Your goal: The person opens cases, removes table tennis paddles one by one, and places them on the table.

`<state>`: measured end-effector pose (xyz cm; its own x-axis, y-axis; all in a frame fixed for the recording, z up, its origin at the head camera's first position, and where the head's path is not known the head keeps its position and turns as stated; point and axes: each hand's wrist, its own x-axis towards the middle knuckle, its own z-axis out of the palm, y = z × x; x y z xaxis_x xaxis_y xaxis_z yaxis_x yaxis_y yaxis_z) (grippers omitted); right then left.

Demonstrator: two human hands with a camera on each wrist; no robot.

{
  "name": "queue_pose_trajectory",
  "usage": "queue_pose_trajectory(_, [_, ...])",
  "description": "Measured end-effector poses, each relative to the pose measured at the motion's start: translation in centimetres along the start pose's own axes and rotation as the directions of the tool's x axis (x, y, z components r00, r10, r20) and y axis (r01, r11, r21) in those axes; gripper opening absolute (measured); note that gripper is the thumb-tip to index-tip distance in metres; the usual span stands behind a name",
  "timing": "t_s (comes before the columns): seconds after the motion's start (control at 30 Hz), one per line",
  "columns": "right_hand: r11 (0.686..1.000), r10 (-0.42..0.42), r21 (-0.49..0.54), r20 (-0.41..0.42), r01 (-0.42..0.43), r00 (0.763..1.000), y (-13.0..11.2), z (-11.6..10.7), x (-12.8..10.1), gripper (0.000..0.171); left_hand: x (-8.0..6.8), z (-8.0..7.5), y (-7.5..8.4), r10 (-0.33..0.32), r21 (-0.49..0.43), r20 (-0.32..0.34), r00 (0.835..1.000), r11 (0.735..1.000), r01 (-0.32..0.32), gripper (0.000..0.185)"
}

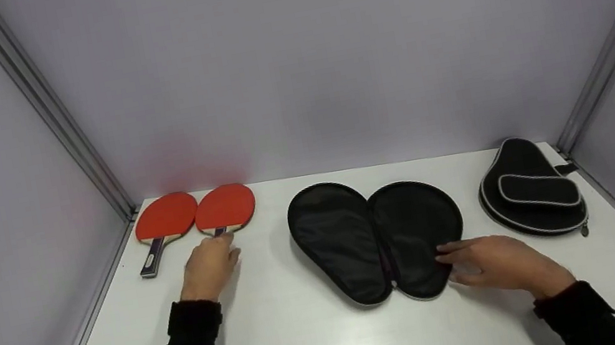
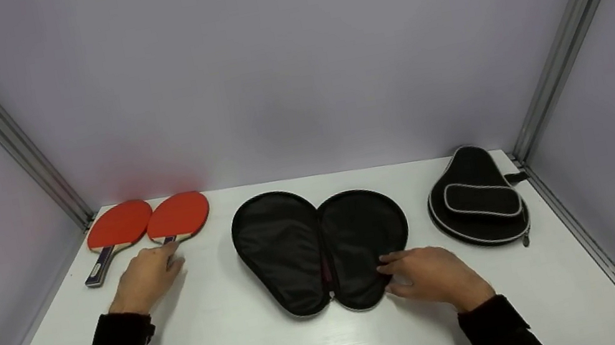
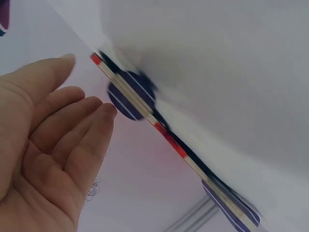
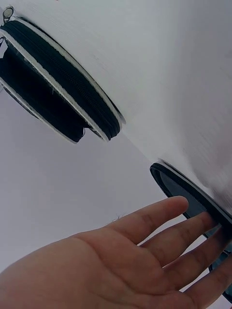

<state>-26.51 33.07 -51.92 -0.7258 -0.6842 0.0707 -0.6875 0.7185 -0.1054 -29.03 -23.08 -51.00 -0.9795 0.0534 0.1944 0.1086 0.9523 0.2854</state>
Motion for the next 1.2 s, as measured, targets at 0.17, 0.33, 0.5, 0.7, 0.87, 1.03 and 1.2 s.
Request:
queue_pose_trajectory(0.17, [1.000, -0.004, 0.006, 0.002, 0.004, 1.000, 0.1, 0.1, 0.0, 0.039, 0.2, 0.4, 1.6, 0.033, -0.063, -0.042, 0.999, 0.997, -0.036, 0.044])
queue_pose_trajectory(0.33, [1.000, -0.007, 0.013, 0.000, 0.007, 1.000, 0.1, 0.1, -0.1, 0.039, 0.7, 1.2, 3.3, 0.085, -0.102, -0.079, 0.993, 0.991, -0.092, 0.045])
queue_pose_trajectory(0.5, [1.000, -0.002, 0.021, 0.008, 0.002, 1.000, 0.1, 0.2, 0.0, 0.038, 1.1, 2.0, 5.1, 0.102, -0.140, -0.081, 0.991, 0.984, -0.113, 0.049])
queue_pose_trajectory(0.7, [0.999, -0.012, 0.042, 0.013, 0.011, 1.000, 0.2, 0.2, 0.0, 0.039, 1.6, 2.6, 7.1, 0.059, -0.197, -0.006, 0.998, 0.979, -0.059, 0.056])
queue_pose_trajectory(0.87, [0.998, -0.023, 0.055, 0.034, 0.021, 0.999, 0.0, 0.2, 0.1, 0.039, 2.0, 3.0, 8.1, 0.043, -0.250, 0.026, 0.999, 0.968, -0.035, 0.060])
queue_pose_trajectory(1.03, [0.998, -0.020, 0.066, 0.043, 0.017, 0.999, -0.2, 0.2, 0.3, 0.039, 2.2, 2.8, 8.7, 0.038, -0.282, 0.026, 0.999, 0.959, -0.029, 0.061])
queue_pose_trajectory(1.2, [0.998, -0.027, 0.066, 0.036, 0.024, 0.999, -0.5, 0.2, 0.4, 0.039, 2.0, 2.0, 9.1, 0.055, -0.316, -0.002, 0.999, 0.947, -0.052, 0.062])
